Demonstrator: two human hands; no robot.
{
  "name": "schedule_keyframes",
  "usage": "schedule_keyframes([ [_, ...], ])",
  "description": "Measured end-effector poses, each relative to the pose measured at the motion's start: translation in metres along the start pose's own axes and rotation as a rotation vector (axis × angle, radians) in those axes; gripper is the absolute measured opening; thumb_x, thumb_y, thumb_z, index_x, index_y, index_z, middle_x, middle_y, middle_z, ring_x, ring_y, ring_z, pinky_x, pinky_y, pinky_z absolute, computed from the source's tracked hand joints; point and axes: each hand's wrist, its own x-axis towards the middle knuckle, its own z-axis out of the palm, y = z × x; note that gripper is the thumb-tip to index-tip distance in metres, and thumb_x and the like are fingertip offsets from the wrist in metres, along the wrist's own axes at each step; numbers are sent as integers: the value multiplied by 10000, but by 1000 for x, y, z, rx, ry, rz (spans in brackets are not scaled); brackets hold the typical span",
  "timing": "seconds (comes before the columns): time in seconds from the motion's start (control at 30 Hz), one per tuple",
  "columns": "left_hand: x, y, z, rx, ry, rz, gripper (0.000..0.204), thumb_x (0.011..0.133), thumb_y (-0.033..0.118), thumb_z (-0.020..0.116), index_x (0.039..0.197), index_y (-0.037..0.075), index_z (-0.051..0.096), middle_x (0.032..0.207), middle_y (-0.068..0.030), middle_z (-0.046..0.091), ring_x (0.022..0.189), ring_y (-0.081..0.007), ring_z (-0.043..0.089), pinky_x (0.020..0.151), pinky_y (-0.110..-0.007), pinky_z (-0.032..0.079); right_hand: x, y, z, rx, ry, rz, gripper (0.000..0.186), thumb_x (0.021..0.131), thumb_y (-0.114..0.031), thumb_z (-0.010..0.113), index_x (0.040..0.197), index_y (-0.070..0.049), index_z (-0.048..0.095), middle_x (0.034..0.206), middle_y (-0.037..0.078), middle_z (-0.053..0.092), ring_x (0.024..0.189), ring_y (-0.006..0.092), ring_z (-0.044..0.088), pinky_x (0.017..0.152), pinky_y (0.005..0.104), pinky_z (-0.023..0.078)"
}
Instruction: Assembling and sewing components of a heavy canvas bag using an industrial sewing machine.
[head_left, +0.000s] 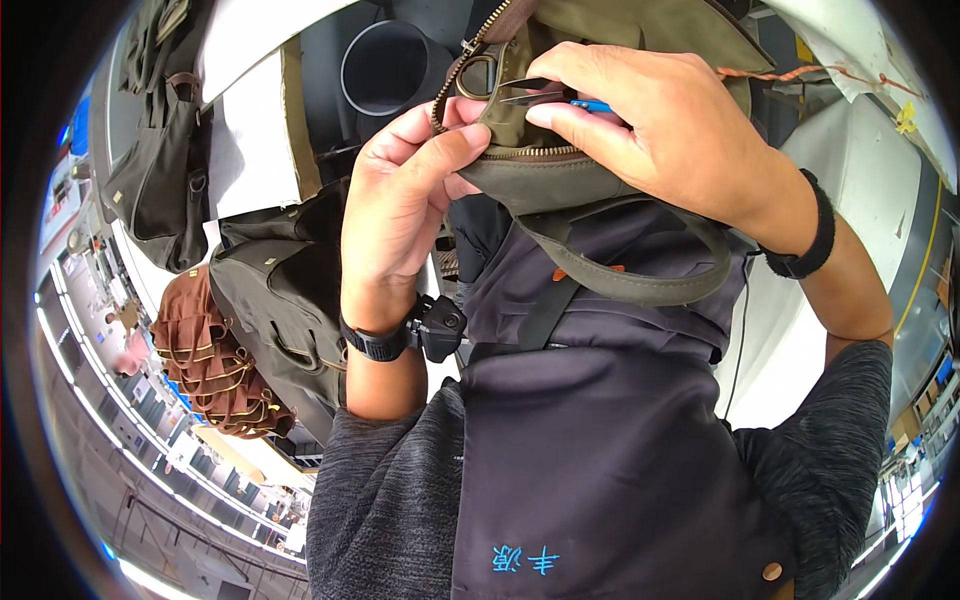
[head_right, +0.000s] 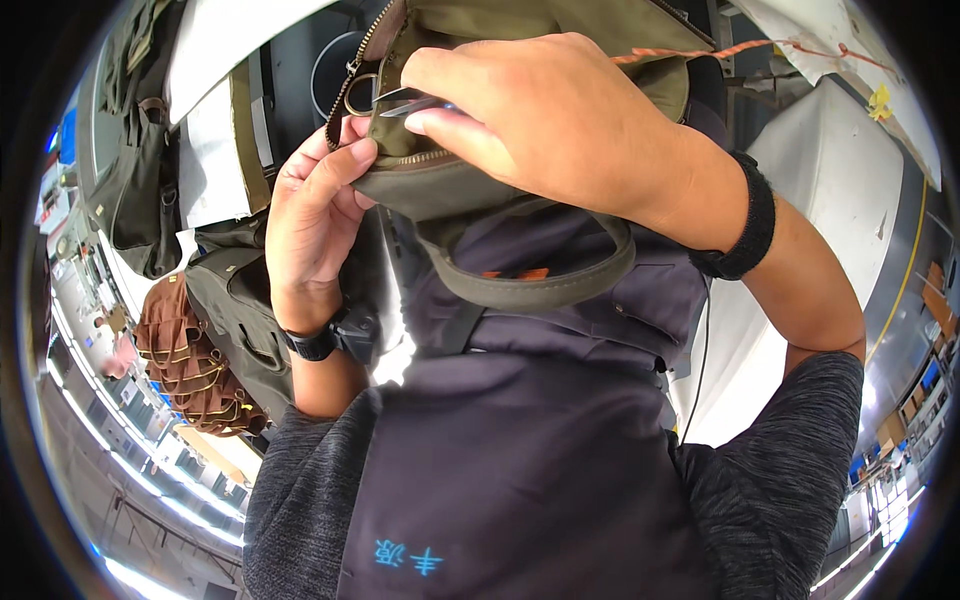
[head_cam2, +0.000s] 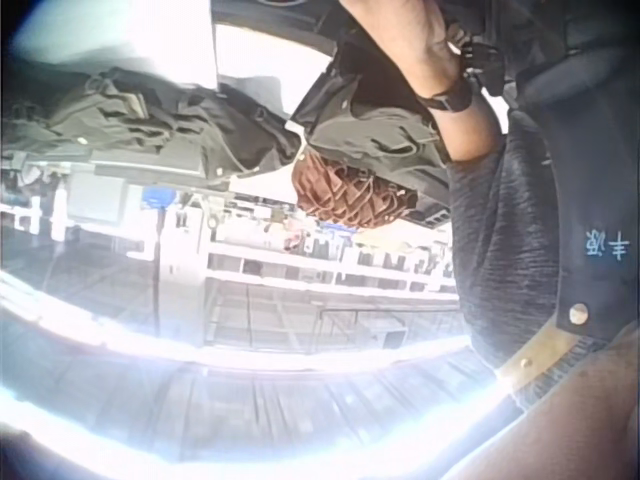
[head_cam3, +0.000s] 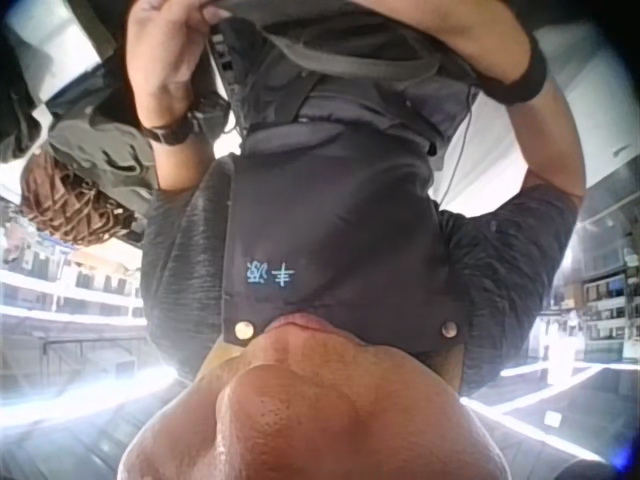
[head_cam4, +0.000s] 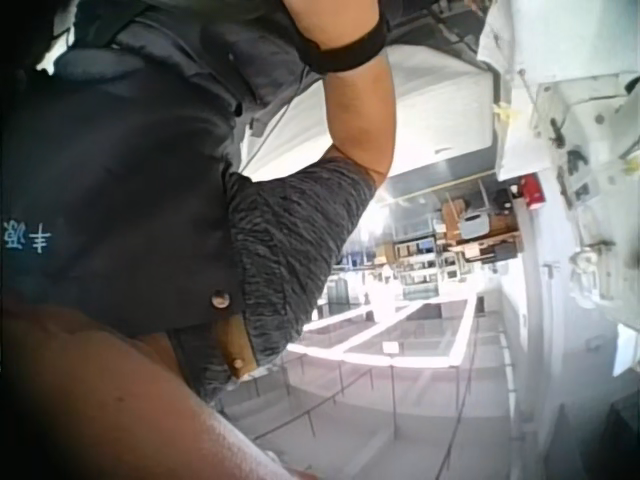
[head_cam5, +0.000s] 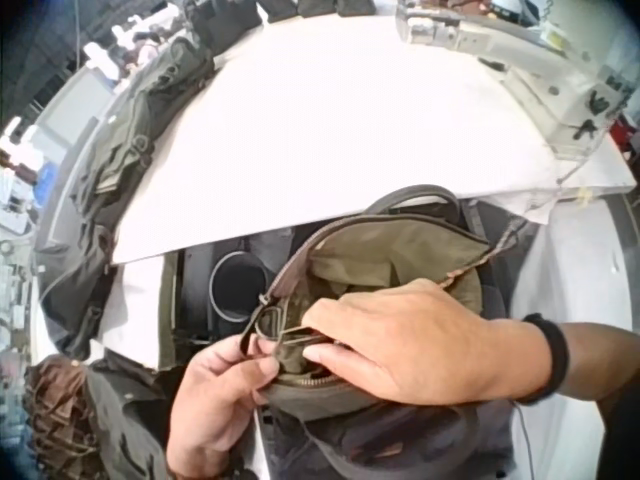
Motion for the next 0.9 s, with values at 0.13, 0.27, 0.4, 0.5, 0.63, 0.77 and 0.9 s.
schedule_keyframes([
  [0.13, 1, 0, 0, 5, -15, 14, 212, 962, 28, 677, 1168, -14, 702, 1028, -44, 739, 868, -76, 710, 709, -204, 603, 1, 0, 2, -42, 1, -26, 241, 942, -176, 713, 1150, -73, 650, 892, 107, 690, 765, 317, 676, 660, 404, 515],
  [0.27, 1, 0, 0, 14, -21, 5, 213, 961, 37, 682, 1168, -11, 700, 1027, -40, 736, 870, -70, 706, 706, -201, 600, 1, 3, 7, -55, 66, -92, 171, 937, -218, 699, 972, -94, 586, 786, 73, 652, 724, 313, 667, 606, 427, 505],
  [0.4, -1, -1, 1, 16, -17, 3, 215, 961, 45, 686, 1170, -7, 700, 1019, -34, 736, 866, -65, 702, 699, -195, 592, 0, 4, 10, -65, 83, -103, 170, 940, -217, 697, 971, -93, 584, 779, 71, 649, 722, 308, 669, 604, 425, 507],
  [0.5, -1, -2, 1, 10, -19, 1, 215, 961, 45, 686, 1169, -6, 701, 1017, -33, 735, 864, -64, 701, 701, -194, 588, -1, 3, 12, -74, 88, -97, 171, 940, -217, 697, 968, -92, 583, 772, 70, 643, 718, 304, 669, 606, 426, 511],
  [0.63, 0, -2, 2, 17, -6, -2, 213, 962, 42, 684, 1170, -6, 698, 1015, -35, 735, 862, -66, 701, 708, -195, 586, -3, 4, 15, -74, 125, -116, 174, 938, -216, 699, 965, -94, 579, 766, 67, 637, 708, 293, 669, 596, 413, 513],
  [0.77, 0, -3, 4, 3, -11, 10, 209, 962, 39, 683, 1167, -5, 694, 1013, -34, 735, 855, -66, 699, 705, -194, 584, -4, 4, 19, -133, 155, -134, 178, 936, -219, 704, 960, -95, 578, 748, 61, 626, 691, 271, 669, 585, 389, 520],
  [0.9, 1, -4, 4, 2, -5, 8, 203, 962, 35, 681, 1162, -3, 693, 1007, -33, 731, 851, -67, 698, 700, -193, 584, -5, 3, 22, -221, 186, -141, 182, 934, -225, 707, 950, -97, 578, 733, 56, 614, 679, 255, 668, 581, 376, 525],
])
